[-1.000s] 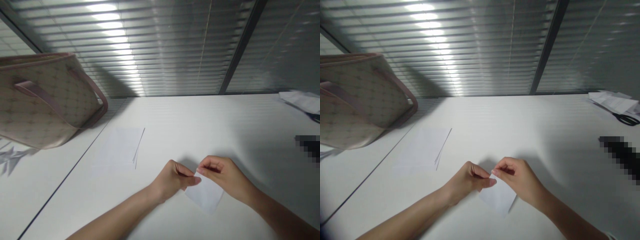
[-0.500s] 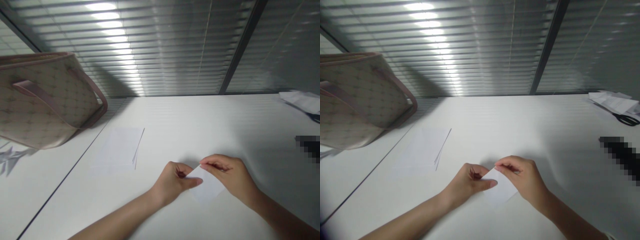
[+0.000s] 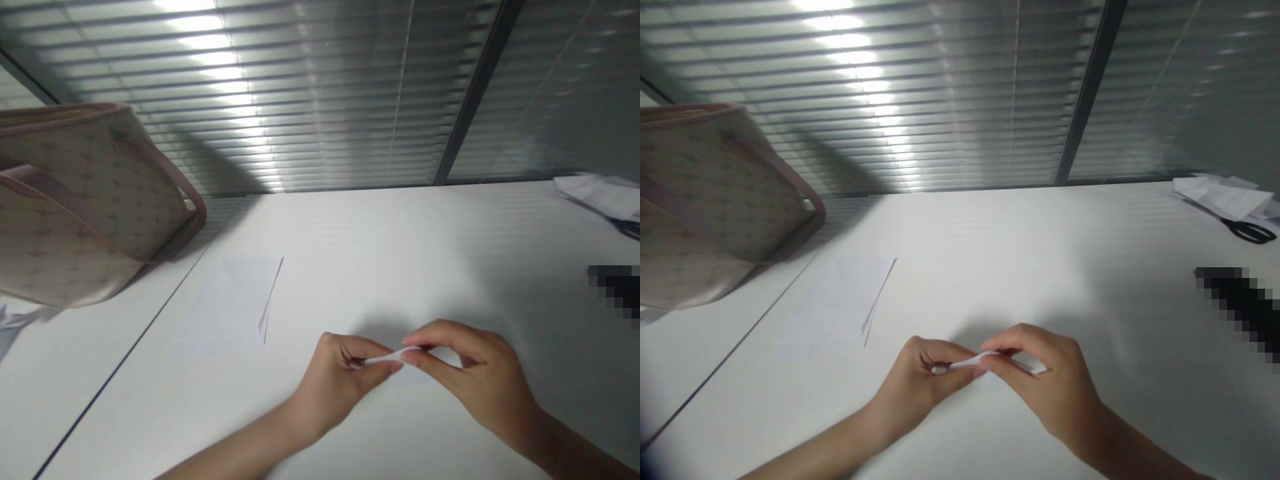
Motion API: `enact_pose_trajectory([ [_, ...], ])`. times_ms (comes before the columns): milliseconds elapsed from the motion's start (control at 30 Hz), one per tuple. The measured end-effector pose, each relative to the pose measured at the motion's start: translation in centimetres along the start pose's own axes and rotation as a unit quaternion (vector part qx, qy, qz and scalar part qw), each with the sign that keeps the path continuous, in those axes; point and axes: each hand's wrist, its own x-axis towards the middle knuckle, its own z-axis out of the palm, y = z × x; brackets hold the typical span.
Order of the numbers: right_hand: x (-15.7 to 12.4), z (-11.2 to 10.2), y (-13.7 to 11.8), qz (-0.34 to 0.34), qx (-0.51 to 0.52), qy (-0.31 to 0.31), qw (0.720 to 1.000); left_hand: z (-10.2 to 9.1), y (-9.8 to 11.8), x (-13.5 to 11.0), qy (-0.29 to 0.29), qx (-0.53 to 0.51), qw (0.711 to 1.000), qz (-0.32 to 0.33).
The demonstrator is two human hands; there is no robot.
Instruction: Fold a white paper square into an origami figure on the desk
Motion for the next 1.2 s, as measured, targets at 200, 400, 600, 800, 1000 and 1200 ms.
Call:
enact_pose_trajectory([
  [200,0.0,0.1,0.6,0.085,0.049,-0.03,0.995,0.0,-0.5,0.3,-0.001,-0.049,0.998,-0.043],
  [400,0.7,2.0,2.6,0.248,0.176,-0.023,0.952,0.2,-1.1,1.5,0.026,-0.092,0.992,-0.087],
  [600,0.5,2.8,2.7,0.236,0.184,-0.045,0.953,0.0,-1.4,2.0,0.041,-0.072,0.992,-0.1],
  [800,1.0,1.9,3.3,0.242,0.181,-0.03,0.953,-0.5,-0.8,1.7,-0.016,-0.105,0.989,-0.1],
  [1000,1.2,1.4,3.3,0.242,0.173,-0.011,0.955,-0.6,0.0,1.6,-0.024,-0.125,0.988,-0.084],
  [1200,1.1,1.5,3.2,0.234,0.164,-0.001,0.958,-0.5,-0.6,1.7,0.043,-0.113,0.988,-0.092],
])
